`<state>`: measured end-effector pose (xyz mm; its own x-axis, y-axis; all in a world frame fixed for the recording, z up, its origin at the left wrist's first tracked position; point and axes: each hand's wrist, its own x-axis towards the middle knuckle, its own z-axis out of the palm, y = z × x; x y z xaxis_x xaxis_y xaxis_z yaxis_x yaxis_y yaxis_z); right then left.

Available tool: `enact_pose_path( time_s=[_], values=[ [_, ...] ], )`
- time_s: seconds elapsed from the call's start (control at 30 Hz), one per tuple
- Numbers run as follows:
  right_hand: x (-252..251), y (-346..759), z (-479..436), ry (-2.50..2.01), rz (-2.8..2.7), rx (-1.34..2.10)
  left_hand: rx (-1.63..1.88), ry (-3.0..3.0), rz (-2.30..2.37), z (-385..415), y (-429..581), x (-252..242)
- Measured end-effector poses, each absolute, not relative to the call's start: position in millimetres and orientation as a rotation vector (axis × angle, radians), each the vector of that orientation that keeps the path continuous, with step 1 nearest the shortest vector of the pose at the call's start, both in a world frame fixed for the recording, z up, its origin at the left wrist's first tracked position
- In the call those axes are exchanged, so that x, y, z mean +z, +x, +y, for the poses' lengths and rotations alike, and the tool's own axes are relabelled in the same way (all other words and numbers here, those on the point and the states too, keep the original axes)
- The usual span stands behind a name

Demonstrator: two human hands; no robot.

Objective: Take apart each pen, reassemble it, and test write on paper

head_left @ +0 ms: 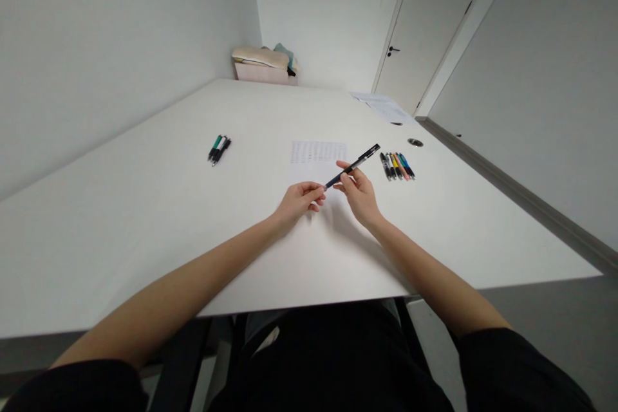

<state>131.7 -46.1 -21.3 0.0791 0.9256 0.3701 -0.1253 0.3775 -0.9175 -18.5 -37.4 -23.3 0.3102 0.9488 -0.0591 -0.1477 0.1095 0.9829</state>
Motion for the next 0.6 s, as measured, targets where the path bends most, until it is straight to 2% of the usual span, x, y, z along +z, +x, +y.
enact_pose_path(
  time_s=[0.17,0.37,0.6],
  values=[
    [11,159,-34,-1.030,-1.545,0.605,1.182,1.256,1.030,-23,-29,-28],
    [29,218,10,-1.763,-2.013,-0.049,1.316,1.623,1.294,1,-53,-40],
    [10,262,44,-2.164,-1.909,-0.143,1.193,1.810,1.346,-2,-50,-44]
  ],
)
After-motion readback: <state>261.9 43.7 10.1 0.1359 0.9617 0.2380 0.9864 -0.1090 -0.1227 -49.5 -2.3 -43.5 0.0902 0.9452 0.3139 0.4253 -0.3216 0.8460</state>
